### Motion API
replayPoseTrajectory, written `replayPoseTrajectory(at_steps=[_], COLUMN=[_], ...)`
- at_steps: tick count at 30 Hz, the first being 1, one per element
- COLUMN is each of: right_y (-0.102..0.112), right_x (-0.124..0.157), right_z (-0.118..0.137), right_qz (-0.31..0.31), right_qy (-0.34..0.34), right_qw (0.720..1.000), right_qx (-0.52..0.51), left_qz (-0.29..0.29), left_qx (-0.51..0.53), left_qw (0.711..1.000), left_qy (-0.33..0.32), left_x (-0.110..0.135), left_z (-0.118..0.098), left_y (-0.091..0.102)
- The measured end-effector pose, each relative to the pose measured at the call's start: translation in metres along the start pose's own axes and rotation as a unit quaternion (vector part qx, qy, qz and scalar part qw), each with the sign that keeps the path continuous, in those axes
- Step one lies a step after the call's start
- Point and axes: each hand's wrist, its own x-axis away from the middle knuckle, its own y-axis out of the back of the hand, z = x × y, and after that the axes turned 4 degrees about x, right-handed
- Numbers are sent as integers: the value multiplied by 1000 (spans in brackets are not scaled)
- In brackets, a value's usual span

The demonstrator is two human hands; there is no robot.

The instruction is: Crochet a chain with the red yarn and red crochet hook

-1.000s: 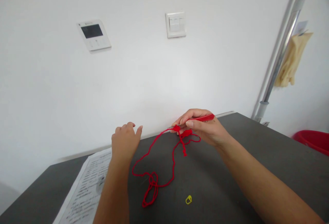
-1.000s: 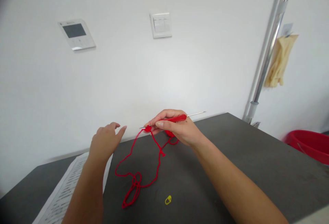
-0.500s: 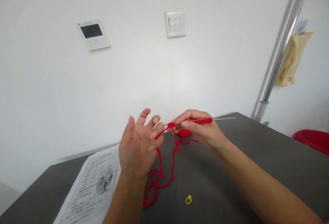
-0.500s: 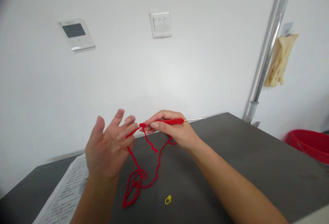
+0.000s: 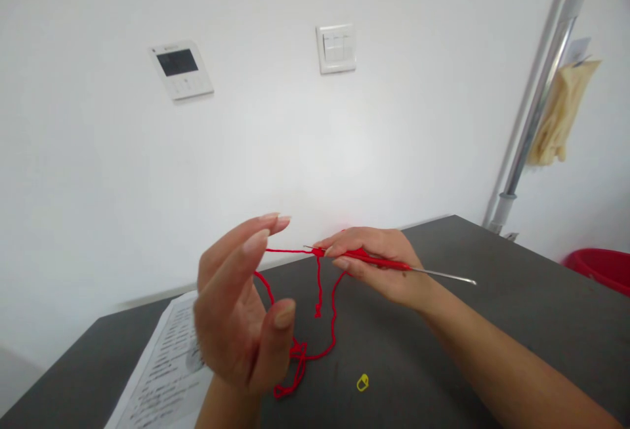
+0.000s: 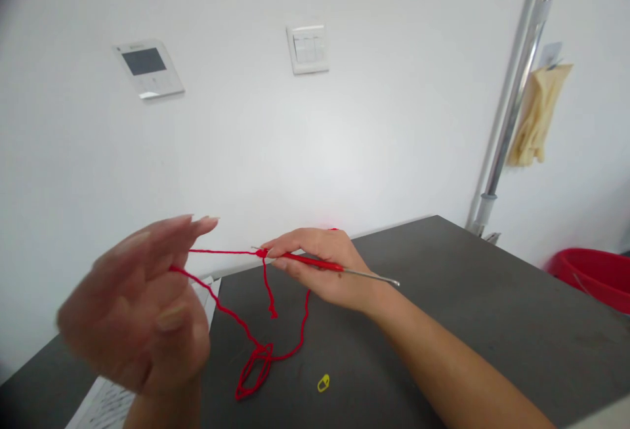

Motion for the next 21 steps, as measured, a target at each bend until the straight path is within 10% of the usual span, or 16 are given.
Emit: replayPoseTrajectory(at_steps=[5, 12, 21], right_y=[3, 7, 7], right_x=[2, -2, -3], right_z=[0, 1, 0], right_qz=[-26, -48, -29], right_qy=[168, 236, 282], right_qw=[973, 945, 925], right_qx=[155, 223, 255], left_qz=[39, 108, 55], left_qx=[-115, -98, 163], left_qw=[991, 969, 858], left_qy=[63, 199, 485], left_x=[3, -2, -1], left_z=[13, 10, 9], left_y=[0, -2, -7])
